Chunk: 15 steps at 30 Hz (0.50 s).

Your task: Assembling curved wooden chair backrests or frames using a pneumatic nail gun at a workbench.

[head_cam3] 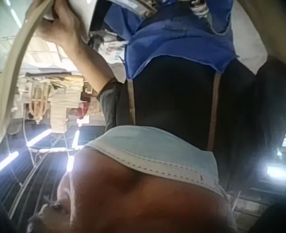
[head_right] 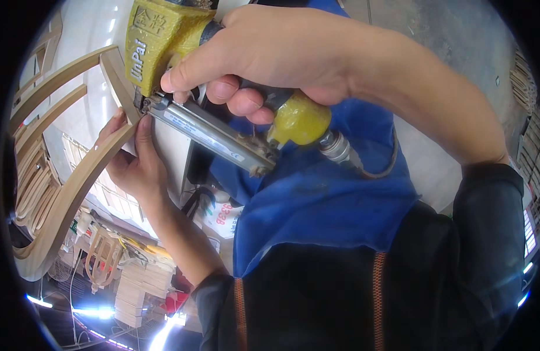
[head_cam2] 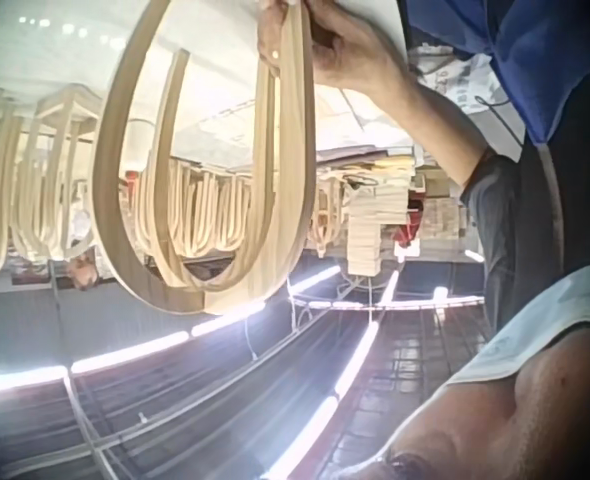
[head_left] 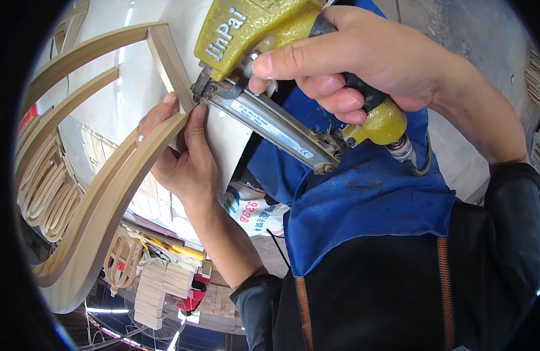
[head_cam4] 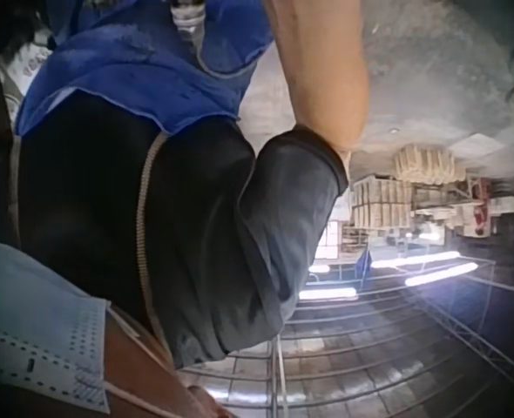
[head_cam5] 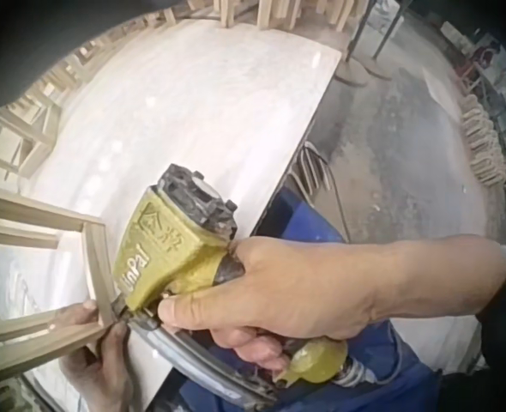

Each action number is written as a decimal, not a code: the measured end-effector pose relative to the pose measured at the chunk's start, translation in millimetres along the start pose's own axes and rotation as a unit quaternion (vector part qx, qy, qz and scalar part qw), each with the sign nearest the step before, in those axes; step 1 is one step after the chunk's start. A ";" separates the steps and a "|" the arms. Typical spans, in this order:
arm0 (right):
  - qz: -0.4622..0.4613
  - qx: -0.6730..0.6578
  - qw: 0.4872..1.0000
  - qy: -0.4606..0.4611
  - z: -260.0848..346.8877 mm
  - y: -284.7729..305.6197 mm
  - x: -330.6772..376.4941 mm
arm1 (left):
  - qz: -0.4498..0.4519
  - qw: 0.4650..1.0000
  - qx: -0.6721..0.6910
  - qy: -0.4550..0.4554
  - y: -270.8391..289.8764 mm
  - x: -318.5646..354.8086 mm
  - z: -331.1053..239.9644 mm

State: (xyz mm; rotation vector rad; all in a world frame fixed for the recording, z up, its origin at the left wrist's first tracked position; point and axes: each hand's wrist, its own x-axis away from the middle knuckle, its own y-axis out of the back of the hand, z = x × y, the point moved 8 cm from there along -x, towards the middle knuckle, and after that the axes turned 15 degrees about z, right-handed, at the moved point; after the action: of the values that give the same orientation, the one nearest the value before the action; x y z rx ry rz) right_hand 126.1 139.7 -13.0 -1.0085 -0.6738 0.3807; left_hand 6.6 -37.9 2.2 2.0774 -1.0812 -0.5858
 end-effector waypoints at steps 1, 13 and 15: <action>0.001 -0.009 1.000 -0.005 -0.7 0.4 -0.9 | -0.008 1.000 0.004 -0.001 -0.4 0.0 -0.6; -0.009 -0.005 0.999 -0.047 0.7 6.4 -1.4 | 0.001 1.000 0.008 -0.010 -0.3 0.9 -0.2; 0.023 -0.066 0.995 -0.068 -9.7 1.1 -2.4 | 0.004 1.000 -0.003 -0.009 0.3 1.8 0.2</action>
State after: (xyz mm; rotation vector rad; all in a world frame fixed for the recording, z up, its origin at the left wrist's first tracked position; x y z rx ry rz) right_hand 130.8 132.5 -18.2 -1.1319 -0.8080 0.4541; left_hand 7.2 -39.5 2.2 2.0658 -1.0967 -0.6031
